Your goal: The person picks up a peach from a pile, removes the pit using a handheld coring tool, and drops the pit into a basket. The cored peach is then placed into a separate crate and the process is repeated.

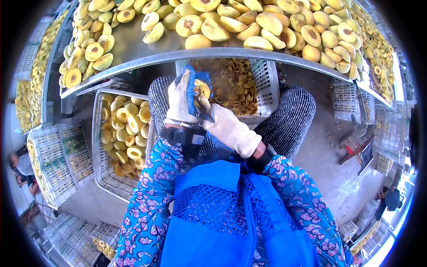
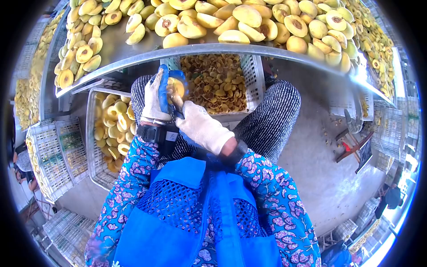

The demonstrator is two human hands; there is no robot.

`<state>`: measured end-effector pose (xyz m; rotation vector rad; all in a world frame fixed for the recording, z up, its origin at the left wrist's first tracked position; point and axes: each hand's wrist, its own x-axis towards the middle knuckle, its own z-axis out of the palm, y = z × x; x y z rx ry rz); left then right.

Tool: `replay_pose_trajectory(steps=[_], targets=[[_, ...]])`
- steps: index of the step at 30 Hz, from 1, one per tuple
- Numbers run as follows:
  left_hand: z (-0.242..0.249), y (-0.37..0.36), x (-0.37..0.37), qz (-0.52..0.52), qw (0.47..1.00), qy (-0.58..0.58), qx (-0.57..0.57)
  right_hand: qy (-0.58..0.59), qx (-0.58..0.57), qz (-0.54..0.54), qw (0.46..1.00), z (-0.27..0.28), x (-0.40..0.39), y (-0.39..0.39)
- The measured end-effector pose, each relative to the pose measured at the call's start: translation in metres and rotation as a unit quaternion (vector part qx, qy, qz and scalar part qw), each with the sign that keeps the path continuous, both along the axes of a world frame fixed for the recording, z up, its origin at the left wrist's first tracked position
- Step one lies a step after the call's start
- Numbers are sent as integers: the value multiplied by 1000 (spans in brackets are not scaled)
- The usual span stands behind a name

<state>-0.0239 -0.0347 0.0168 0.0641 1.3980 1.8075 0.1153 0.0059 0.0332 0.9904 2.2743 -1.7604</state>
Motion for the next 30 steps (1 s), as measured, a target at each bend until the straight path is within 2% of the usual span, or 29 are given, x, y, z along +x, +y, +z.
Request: replay_pose_trajectory(steps=[2, 4, 5, 6, 7, 8, 9, 11, 12, 13, 14, 15, 17, 18, 19, 21, 22, 23, 24, 25, 27, 29, 30], targets=[[-6, 2, 0, -19, 1000, 0, -24, 2, -131, 21, 991, 10, 2, 12], [-9, 1, -2, -55, 998, -4, -3, 18, -137, 12, 990, -1, 5, 12], [-7, -1, -3, -49, 997, -48, 22, 28, -140, 8, 990, -4, 5, 12], [-2, -2, -4, -41, 994, -89, 49, 16, -295, -64, 953, 17, 6, 8], [5, -3, -3, -32, 988, -129, 76, 39, -321, -77, 943, 19, 5, 7], [14, -3, 1, -74, 978, -150, 127, 62, -349, -89, 931, 20, 4, 6], [17, -2, 2, -51, 980, -158, 112, 84, -379, -102, 916, 21, 1, 3], [20, -1, 5, -3, 981, -175, 81, 59, -174, -60, 981, 18, -5, -2], [21, -1, 10, 37, 995, -78, 44, 44, -76, -39, 995, 10, -5, -5], [10, -2, 7, 30, 994, -94, 54, 27, 24, -17, 999, 6, -4, -6], [-9, -4, 1, 23, 992, -110, 63, 17, 55, -14, 998, 9, -3, -7], [-10, -4, -3, 13, 989, -126, 74, 6, 51, 8, 999, 7, -1, -5], [-8, -10, -4, -61, 996, -53, 26, -16, 40, 51, 998, 1, 6, 2], [-1, -11, 0, -87, 995, -39, 18, -21, -104, 31, 994, 3, 11, 5], [5, -10, 2, -113, 993, -24, 12, -23, -244, 10, 969, 6, 16, 10], [11, -10, 6, -143, 990, 8, -4, -28, -510, -28, 859, 18, 21, 15], [11, -10, 3, -175, 984, -14, -19, -10, -559, -64, 827, 31, 24, 11], [10, -10, 0, -208, 977, -35, -33, 11, -640, -63, 766, 26, 24, 9], [11, -10, -6, -284, 958, 6, -50, 31, -713, -62, 698, 17, 26, 8], [11, -8, -7, -274, 961, -12, -38, 50, -778, -59, 623, 11, 26, 9], [9, -5, -8, -256, 966, -44, -15, 105, -807, -56, 578, 2, 26, 4], [10, -5, -8, -172, 984, 40, 12, 174, -833, -15, 525, -4, 25, 2], [10, 0, -5, -110, 990, -51, 76, 200, -813, -11, 547, 10, 27, 5]])
